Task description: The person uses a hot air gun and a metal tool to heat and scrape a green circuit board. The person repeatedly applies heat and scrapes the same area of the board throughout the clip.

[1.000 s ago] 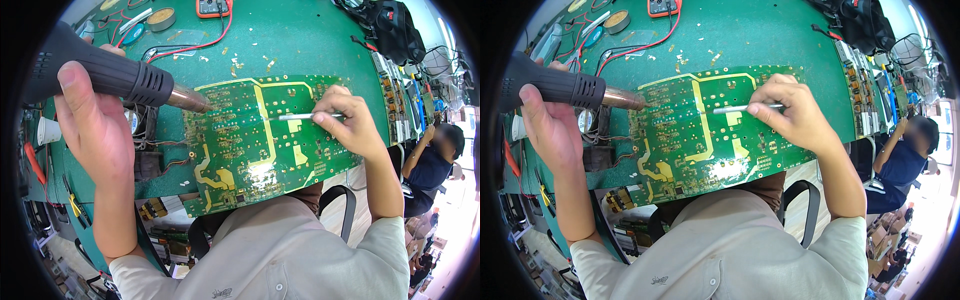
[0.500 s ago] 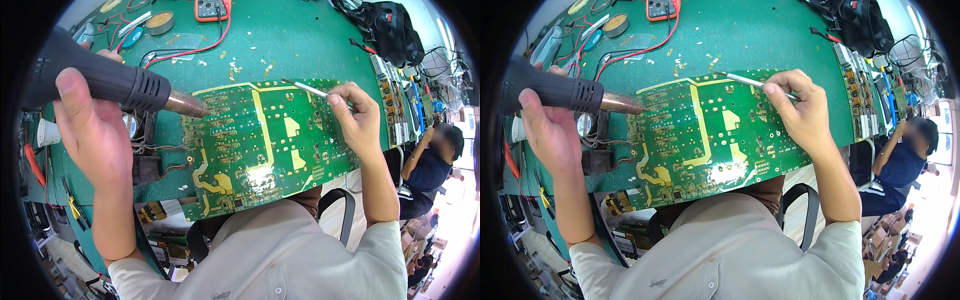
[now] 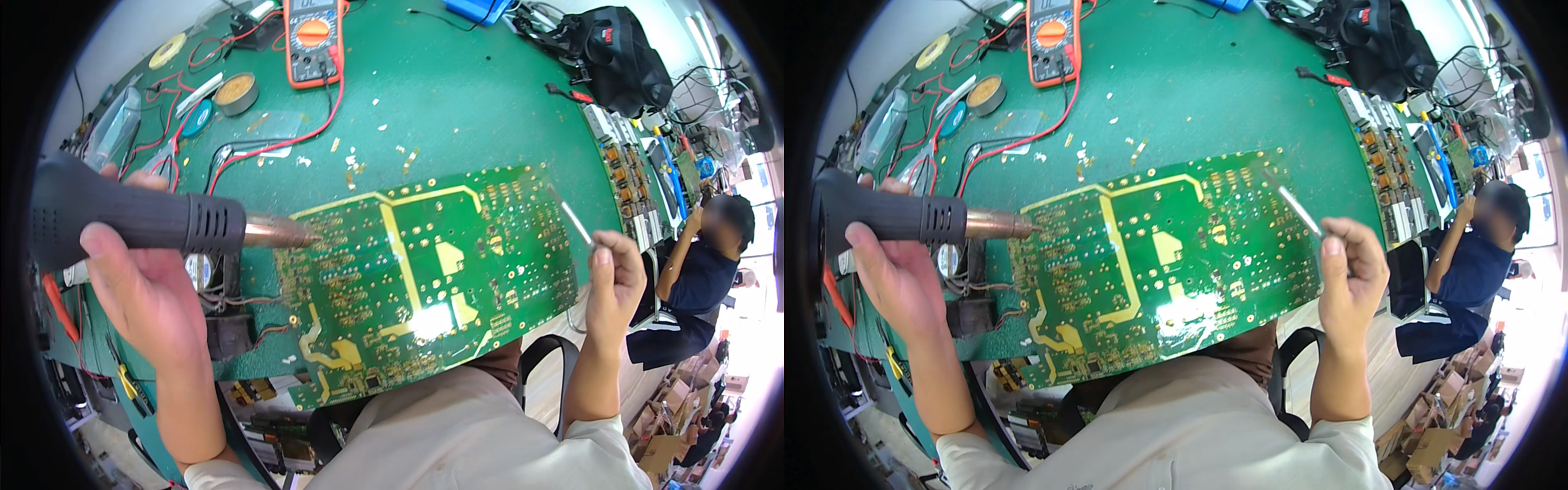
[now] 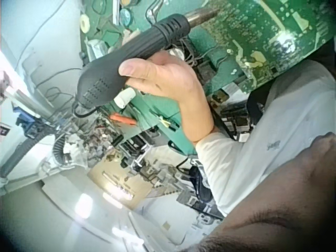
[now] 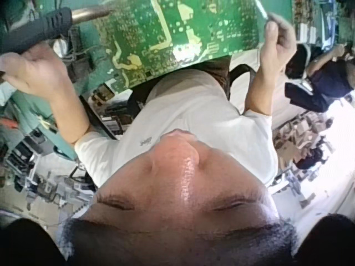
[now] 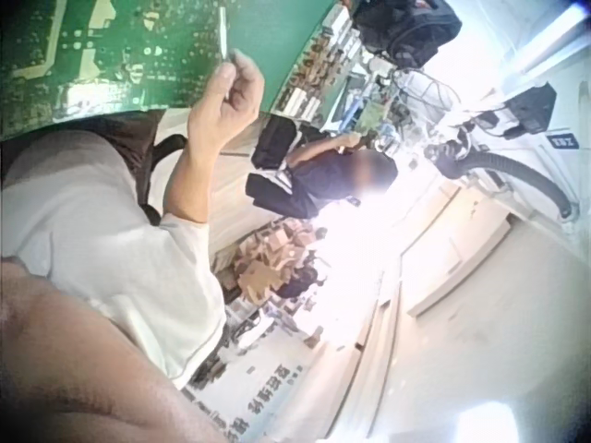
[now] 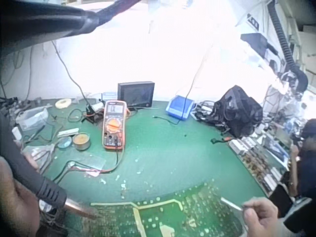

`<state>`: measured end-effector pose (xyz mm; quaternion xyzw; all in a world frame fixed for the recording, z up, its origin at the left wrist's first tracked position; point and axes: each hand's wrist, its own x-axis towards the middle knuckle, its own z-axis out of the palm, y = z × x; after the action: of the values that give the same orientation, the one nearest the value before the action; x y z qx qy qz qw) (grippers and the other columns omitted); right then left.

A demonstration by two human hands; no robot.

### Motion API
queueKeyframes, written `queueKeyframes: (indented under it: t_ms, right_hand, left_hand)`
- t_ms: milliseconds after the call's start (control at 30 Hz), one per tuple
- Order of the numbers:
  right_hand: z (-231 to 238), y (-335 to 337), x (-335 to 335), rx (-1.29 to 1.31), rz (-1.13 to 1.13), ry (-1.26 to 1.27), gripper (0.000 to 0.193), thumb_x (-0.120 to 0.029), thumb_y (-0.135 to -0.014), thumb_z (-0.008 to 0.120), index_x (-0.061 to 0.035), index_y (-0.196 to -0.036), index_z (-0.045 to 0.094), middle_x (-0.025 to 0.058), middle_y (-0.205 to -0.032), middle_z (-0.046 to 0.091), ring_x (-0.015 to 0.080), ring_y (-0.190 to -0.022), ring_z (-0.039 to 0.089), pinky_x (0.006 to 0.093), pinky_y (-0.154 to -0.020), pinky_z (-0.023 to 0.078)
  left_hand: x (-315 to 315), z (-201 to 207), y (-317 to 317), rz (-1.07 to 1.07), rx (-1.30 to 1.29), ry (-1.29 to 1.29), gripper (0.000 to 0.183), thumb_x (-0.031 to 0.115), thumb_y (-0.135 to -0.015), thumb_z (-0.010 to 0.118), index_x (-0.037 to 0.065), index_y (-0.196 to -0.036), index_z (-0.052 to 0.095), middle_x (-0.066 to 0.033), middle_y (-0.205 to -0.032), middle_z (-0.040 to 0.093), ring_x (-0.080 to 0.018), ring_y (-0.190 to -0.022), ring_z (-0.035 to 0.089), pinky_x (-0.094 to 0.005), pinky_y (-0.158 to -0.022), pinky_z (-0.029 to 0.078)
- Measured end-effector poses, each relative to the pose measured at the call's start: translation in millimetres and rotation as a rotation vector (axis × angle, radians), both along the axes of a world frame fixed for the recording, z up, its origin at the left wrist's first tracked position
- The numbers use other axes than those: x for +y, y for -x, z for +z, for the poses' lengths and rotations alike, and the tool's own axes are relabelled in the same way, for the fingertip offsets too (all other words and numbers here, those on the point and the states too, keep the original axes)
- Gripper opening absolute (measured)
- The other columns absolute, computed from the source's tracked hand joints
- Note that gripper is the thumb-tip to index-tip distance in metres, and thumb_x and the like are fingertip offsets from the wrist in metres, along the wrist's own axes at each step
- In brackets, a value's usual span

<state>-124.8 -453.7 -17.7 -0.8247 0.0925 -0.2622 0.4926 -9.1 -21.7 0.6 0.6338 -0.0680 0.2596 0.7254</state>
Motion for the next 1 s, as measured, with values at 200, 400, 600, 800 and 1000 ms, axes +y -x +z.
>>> queueKeyframes:
  t_ms: [200,400,600,800,1000]
  right_hand:
    - [-4,10,-12,-0.010,-0.030,-0.047,0.020,-0.013,-0.105,0.067,0.0006,-0.119,0.069,-0.0047,-0.087,0.059,0.0028,-0.077,0.050,0.0206,-0.068,0.037]
    - [-6,14,-16,-0.066,-0.060,-0.124,0.019,-0.013,-0.106,0.064,0.0003,-0.120,0.067,-0.0026,-0.090,0.060,0.0043,-0.077,0.051,0.0211,-0.068,0.039]
    - [16,-11,-28,-0.080,0.130,0.026,0.017,-0.009,-0.107,0.058,0.0021,-0.118,0.066,0.0005,-0.090,0.059,0.0069,-0.079,0.051,0.0220,-0.070,0.040]
    - [92,-91,24,-0.121,0.573,0.424,0.018,-0.009,-0.103,0.057,0.0029,-0.108,0.068,0.0112,-0.095,0.067,0.0193,-0.088,0.064,0.0315,-0.081,0.050]
    - [119,-134,108,-0.358,0.943,0.618,0.030,-0.021,-0.092,0.076,0.0020,-0.110,0.070,0.0118,-0.101,0.070,0.0238,-0.092,0.065,0.0372,-0.084,0.051]
  left_hand:
    - [9,-4,-2,-0.002,0.007,0.037,0.072,0.053,-0.111,0.049,-0.004,-0.154,0.038,-0.0171,-0.129,0.063,-0.0246,-0.122,0.061,-0.0438,-0.104,0.051]
    - [11,-4,-2,0.014,0.005,0.043,0.076,0.055,-0.109,0.053,-0.004,-0.154,0.038,-0.0155,-0.131,0.062,-0.0246,-0.122,0.061,-0.0435,-0.108,0.049]
    - [3,0,-2,-0.023,-0.080,-0.049,0.076,0.051,-0.105,0.063,-0.008,-0.148,0.042,-0.0203,-0.128,0.066,-0.0258,-0.119,0.064,-0.0429,-0.108,0.050]
    - [-26,29,15,-0.143,-0.174,-0.152,0.047,0.020,-0.102,0.073,-0.005,-0.137,0.054,-0.0173,-0.122,0.070,-0.0236,-0.114,0.068,-0.0399,-0.106,0.052]
    - [-60,68,28,-0.258,-0.135,-0.215,0.031,0.008,-0.094,0.081,-0.002,-0.119,0.066,-0.0076,-0.114,0.072,-0.0130,-0.106,0.067,-0.0327,-0.094,0.056]
